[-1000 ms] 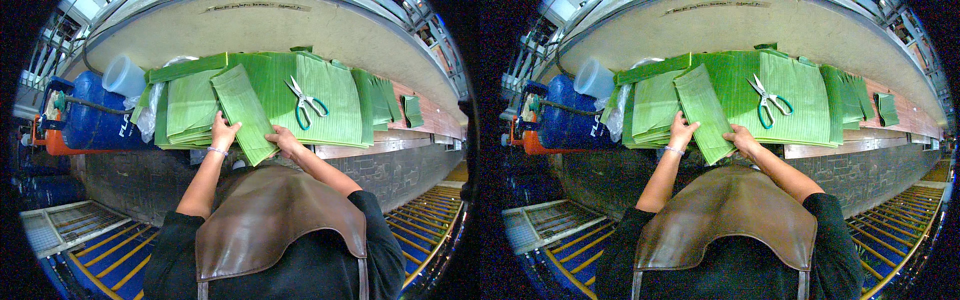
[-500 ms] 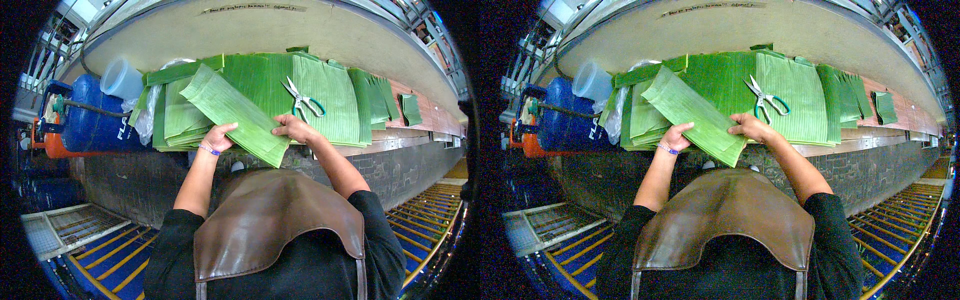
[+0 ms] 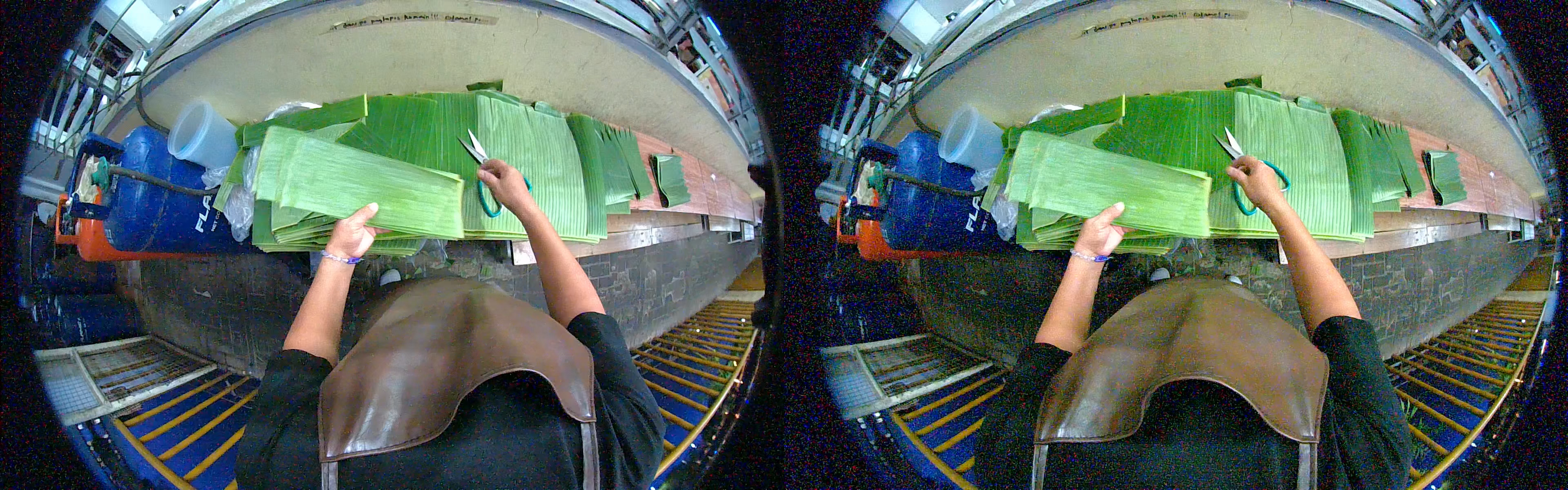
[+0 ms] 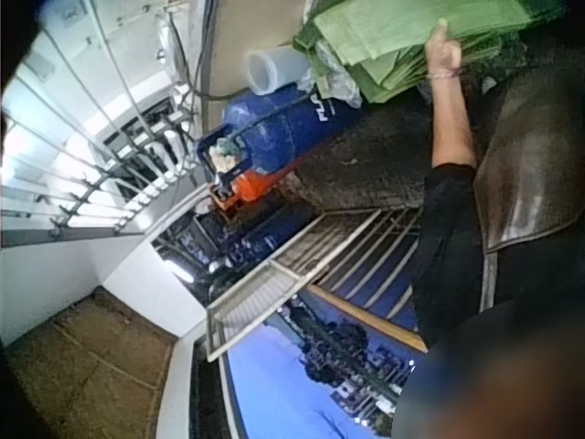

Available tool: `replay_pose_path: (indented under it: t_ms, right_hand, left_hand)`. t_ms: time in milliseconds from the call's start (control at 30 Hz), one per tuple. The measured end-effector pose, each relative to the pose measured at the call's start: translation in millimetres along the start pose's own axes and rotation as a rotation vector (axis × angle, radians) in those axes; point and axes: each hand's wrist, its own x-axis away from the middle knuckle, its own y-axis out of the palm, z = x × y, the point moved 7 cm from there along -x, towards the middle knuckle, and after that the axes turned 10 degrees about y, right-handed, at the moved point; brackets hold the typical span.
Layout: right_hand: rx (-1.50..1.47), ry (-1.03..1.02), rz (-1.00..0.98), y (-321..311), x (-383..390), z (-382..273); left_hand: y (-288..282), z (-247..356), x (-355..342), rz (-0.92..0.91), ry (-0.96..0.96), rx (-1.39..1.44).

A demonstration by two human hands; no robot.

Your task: The person uses scissors to trim and cut large green banana leaves on a wooden workbench. They repeatedly pick up leaves, align them, and cut along edges to produce smaller rectangular pieces, stacking the cut pieces on the bench.

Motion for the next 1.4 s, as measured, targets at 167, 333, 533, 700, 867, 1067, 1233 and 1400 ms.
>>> replay_pose_path:
  t_ms: [167,333,533,700,867,1067,1233,1400]
  right_hand:
    - [0.678,-0.092,0.409,-6.3,5.4,34.9]
    - [0.775,-0.015,0.472,-4.7,-2.6,45.0]
    - [0.59,-0.065,0.367,-8.7,-19.5,48.6]
    - [-0.295,0.139,0.079,-9.5,-13.7,36.2]
    - [-0.698,-0.14,-0.181,11.8,56.6,-19.8]
    - [-0.447,-0.192,-0.421,83.6,101.6,-43.0]
    - [-0.217,-0.223,-0.455,109.1,99.4,-60.1]
    - [-0.209,-0.214,-0.41,115.6,92.6,-74.9]
  left_hand:
    - [-28.1,24.0,5.1,0.133,0.09,-0.025]
    - [-32.8,40.8,5.2,0.133,0.204,0.009]
    - [-25.8,51.6,0.8,0.139,0.262,0.022]
    - [-12.5,63.7,-1.7,0.131,0.327,0.048]
    - [-1.8,84.6,-8.1,0.204,0.421,0.059]
    - [8.9,93.2,-16.2,0.214,0.49,0.086]
    - [8.5,80.1,-19.4,0.218,0.443,0.106]
    - [10.4,70.9,-16.6,0.174,0.442,0.078]
